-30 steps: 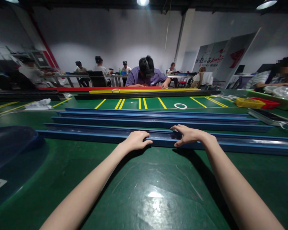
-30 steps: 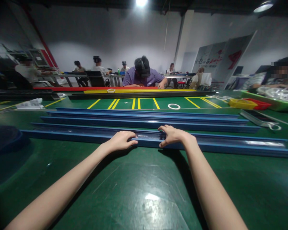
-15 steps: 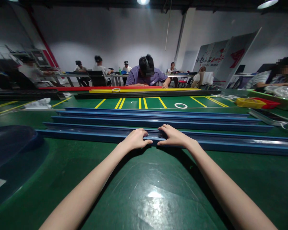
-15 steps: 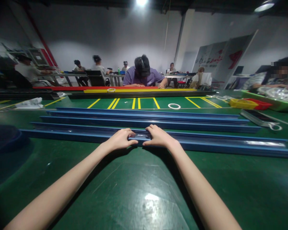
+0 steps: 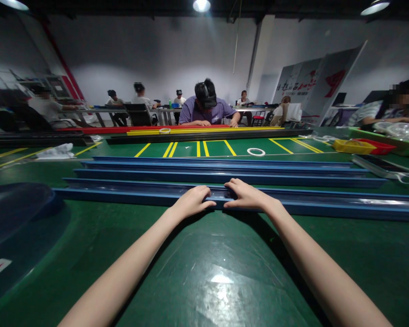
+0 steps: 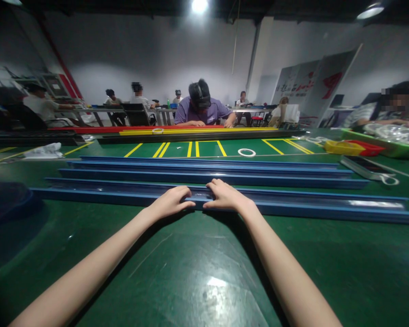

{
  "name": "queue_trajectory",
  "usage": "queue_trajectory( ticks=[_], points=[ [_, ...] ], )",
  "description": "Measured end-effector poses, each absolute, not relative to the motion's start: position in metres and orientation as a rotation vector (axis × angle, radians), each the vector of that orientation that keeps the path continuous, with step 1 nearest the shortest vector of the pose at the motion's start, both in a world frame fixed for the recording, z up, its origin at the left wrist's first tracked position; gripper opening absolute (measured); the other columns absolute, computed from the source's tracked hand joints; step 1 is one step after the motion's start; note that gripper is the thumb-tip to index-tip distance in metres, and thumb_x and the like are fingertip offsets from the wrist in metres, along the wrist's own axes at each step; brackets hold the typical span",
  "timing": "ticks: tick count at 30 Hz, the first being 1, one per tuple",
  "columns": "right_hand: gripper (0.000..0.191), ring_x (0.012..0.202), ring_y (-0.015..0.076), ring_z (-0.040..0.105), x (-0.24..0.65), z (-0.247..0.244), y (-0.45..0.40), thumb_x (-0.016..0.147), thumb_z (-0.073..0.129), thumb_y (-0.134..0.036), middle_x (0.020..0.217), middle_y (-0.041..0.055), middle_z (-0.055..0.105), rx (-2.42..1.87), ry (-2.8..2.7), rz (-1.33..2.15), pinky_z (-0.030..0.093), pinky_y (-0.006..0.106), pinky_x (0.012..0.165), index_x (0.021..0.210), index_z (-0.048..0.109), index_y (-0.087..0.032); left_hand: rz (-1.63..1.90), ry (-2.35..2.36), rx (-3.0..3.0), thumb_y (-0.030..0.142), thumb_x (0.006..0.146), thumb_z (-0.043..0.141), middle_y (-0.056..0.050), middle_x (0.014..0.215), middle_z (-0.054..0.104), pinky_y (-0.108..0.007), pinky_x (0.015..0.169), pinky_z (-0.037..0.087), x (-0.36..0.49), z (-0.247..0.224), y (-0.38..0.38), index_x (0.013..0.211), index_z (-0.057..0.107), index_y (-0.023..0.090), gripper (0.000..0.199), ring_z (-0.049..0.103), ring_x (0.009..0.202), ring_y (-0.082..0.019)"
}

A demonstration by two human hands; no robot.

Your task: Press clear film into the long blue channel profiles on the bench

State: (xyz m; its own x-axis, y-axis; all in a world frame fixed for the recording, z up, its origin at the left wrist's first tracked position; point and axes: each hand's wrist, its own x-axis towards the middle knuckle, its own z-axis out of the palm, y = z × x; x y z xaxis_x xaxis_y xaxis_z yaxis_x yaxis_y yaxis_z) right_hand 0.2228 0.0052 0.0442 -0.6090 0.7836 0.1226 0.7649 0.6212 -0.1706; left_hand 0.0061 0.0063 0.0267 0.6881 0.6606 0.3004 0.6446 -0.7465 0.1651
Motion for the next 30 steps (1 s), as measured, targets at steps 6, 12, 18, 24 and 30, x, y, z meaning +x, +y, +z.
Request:
queue_trajectory(
  ticks=[6,12,18,24,30],
  points=[
    [0.065,0.096,0.0256,0.049,0.229,0.045,0.008,0.066,0.057,-0.054,0.104,0.0134,0.05,-1.284,-2.656,0.19,0.041,0.035,0.081,0.114,0.049,-0.012,0.474,1.183,2.908,0.042,0.078,0.054,-0.003,0.085,0.058,-0.025,0.069,0.041,0.008,0.031,0.002,0.084,0.052,0.017,0.026,0.054,0.08,-0.016],
    [0.062,0.092,0.0253,0.052,0.244,0.05,0.011,0.057,0.065,-0.05,0.104,0.012,0.053,-1.406,-2.642,0.241,0.043,0.032,0.076,0.106,0.052,-0.015,0.374,1.201,2.925,0.044,0.077,0.054,-0.003,0.091,0.059,-0.025,0.072,0.042,0.008,0.036,0.0,0.089,0.054,0.018,0.029,0.055,0.086,-0.017],
    [0.058,0.088,0.0241,0.054,0.261,0.057,0.01,0.051,0.068,-0.044,0.101,0.0092,0.056,-1.555,-2.619,0.351,0.043,0.03,0.074,0.1,0.052,-0.017,0.328,1.158,2.955,0.042,0.078,0.053,-0.003,0.094,0.059,-0.025,0.074,0.042,0.006,0.038,0.001,0.093,0.055,0.018,0.029,0.054,0.089,-0.017],
    [0.062,0.092,0.0243,0.054,0.279,0.062,0.008,0.05,0.068,-0.039,0.107,0.0089,0.056,-1.658,-2.6,0.437,0.042,0.029,0.076,0.106,0.05,-0.018,0.271,1.129,2.956,0.043,0.079,0.052,-0.004,0.091,0.06,-0.025,0.072,0.042,0.006,0.038,0.001,0.09,0.057,0.018,0.028,0.055,0.088,-0.018],
    [0.063,0.095,0.0249,0.053,0.287,0.065,0.007,0.05,0.068,-0.036,0.11,0.0081,0.055,-1.719,-2.573,0.473,0.043,0.03,0.077,0.108,0.049,-0.019,0.356,1.067,2.87,0.037,0.08,0.052,-0.003,0.096,0.06,-0.025,0.074,0.041,0.004,0.036,0.003,0.098,0.055,0.019,0.026,0.055,0.09,-0.017]
  ],
)
